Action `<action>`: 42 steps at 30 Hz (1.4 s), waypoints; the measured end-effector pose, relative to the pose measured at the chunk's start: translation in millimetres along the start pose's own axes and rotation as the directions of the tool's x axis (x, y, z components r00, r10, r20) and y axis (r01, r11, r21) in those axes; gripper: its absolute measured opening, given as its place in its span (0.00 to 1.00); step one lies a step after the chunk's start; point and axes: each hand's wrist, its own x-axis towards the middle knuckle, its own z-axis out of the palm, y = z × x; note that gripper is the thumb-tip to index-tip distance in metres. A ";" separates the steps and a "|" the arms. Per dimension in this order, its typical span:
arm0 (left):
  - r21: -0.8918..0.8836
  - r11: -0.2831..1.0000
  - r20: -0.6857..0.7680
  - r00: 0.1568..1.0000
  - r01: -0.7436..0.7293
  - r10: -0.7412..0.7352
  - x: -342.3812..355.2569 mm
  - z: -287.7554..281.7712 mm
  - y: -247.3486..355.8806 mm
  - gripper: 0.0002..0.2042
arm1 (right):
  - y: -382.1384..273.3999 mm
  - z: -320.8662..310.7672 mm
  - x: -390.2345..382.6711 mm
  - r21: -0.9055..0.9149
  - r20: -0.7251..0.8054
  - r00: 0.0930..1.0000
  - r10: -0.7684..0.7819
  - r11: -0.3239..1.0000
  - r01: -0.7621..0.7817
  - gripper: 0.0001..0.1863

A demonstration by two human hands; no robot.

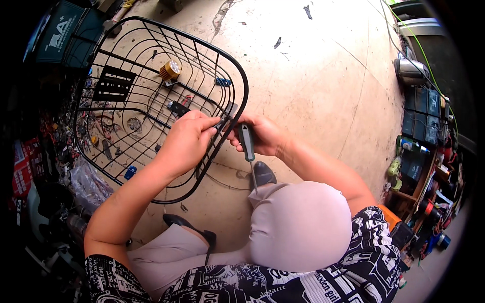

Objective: The person carries a wire basket indoors, sits on the floor, and uses a screwdriver to unscrew and detach brackets from the basket. The person then removes the detached license plate and handles a small light fixture from inside the basket.

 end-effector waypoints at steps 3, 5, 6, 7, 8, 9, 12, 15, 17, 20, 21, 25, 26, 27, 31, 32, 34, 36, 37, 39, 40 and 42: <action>-0.011 1.000 0.039 0.999 -0.001 0.001 0.8 -2.1 -0.5 0.14 | -0.2 -0.4 -0.3 0.010 0.019 1.000 0.003 1.000 -0.003 0.17; 0.002 1.000 0.068 0.998 -0.009 0.008 3.4 -6.5 -1.2 0.14 | -0.3 -0.8 0.0 0.014 0.025 1.000 0.006 1.000 -0.006 0.16; -0.025 0.999 0.128 0.992 0.025 -0.022 5.8 -9.9 -0.6 0.15 | -0.3 -1.2 0.3 0.022 0.031 1.000 0.003 1.000 -0.003 0.16; -0.050 0.997 0.189 0.981 0.060 -0.050 8.3 -12.4 -0.5 0.15 | 0.2 -1.6 0.3 0.030 0.037 0.999 -0.001 1.000 0.000 0.16; -0.025 0.999 0.228 0.973 0.041 -0.034 10.0 -14.6 -1.4 0.15 | 1.1 0.8 0.3 0.032 0.041 0.999 0.001 0.999 -0.002 0.16; -0.021 0.999 0.230 0.972 0.044 -0.038 11.5 -16.0 -1.3 0.15 | 1.8 4.7 -0.3 0.015 0.023 0.999 -0.027 1.000 0.026 0.15; 0.005 1.000 0.266 0.964 0.003 -0.004 14.4 -17.8 1.1 0.16 | 1.8 7.7 -3.0 -0.011 0.019 0.997 -0.069 0.998 0.069 0.14; 0.013 1.000 0.274 0.961 0.028 -0.031 15.0 -14.4 1.4 0.15 | 2.1 1.9 -3.0 -0.053 0.063 0.992 -0.112 0.992 0.116 0.14; -0.019 0.999 0.227 0.973 0.049 -0.044 14.7 -10.4 -0.9 0.15 | 2.0 0.1 -2.2 -0.084 0.096 0.986 -0.139 0.985 0.147 0.14; -0.039 0.994 0.185 0.978 0.100 -0.091 13.0 -9.2 0.5 0.15 | 2.1 -0.2 0.8 -0.149 0.114 0.970 -0.217 0.961 0.233 0.13; -0.037 0.994 0.188 0.978 0.099 -0.091 13.1 -9.1 1.0 0.15 | 2.1 -0.7 1.1 -0.146 0.114 0.969 -0.218 0.961 0.234 0.13; -0.006 0.997 0.211 0.974 0.083 -0.079 16.6 -9.6 3.1 0.14 | -0.9 -3.7 -1.1 -0.271 0.101 0.958 -0.269 0.919 0.287 0.10; 0.019 0.998 0.231 0.971 0.062 -0.064 17.6 -10.4 3.9 0.14 | -3.0 -1.1 -4.0 -0.426 0.055 0.956 -0.287 0.860 0.283 0.10; 0.024 0.998 0.241 0.968 0.059 -0.063 17.7 -11.3 5.2 0.14 | -5.3 2.0 -7.4 -0.569 0.012 0.950 -0.311 0.780 0.262 0.10; -0.010 0.994 0.252 0.962 0.108 -0.102 16.7 -15.6 7.3 0.14 | -4.7 15.2 -13.9 -0.645 -0.064 0.920 -0.386 0.720 0.257 0.10; -0.020 0.994 0.244 0.965 0.105 -0.097 17.4 -14.0 7.9 0.15 | -4.1 8.8 -10.8 -0.523 -0.052 0.939 -0.341 0.810 0.265 0.12; -0.027 0.996 0.217 0.973 0.083 -0.075 18.7 -9.3 6.0 0.15 | -2.4 0.3 -5.6 -0.327 -0.061 0.964 -0.258 0.918 0.225 0.15; -0.020 0.997 0.207 0.976 0.076 -0.071 17.4 -8.8 7.7 0.15 | -2.6 -3.7 -1.5 -0.306 -0.035 0.966 -0.254 0.923 0.232 0.15; -0.020 0.997 0.186 0.980 0.076 -0.071 17.0 -8.7 8.3 0.15 | -3.1 -5.4 -0.3 -0.296 -0.004 0.970 -0.243 0.927 0.231 0.15; 0.000 0.999 0.193 0.980 0.048 -0.047 17.5 -7.4 6.8 0.15 | -2.6 -4.9 0.1 -0.265 -0.009 0.974 -0.228 0.939 0.217 0.15; -0.017 0.997 0.190 0.979 0.077 -0.072 17.2 -7.2 7.6 0.15 | -1.3 -4.2 0.9 -0.237 -0.019 0.974 -0.228 0.947 0.217 0.14; -0.032 0.994 0.179 0.979 0.105 -0.098 16.1 -7.7 9.3 0.15 | -1.4 -2.9 0.2 -0.210 -0.032 0.974 -0.225 0.954 0.214 0.11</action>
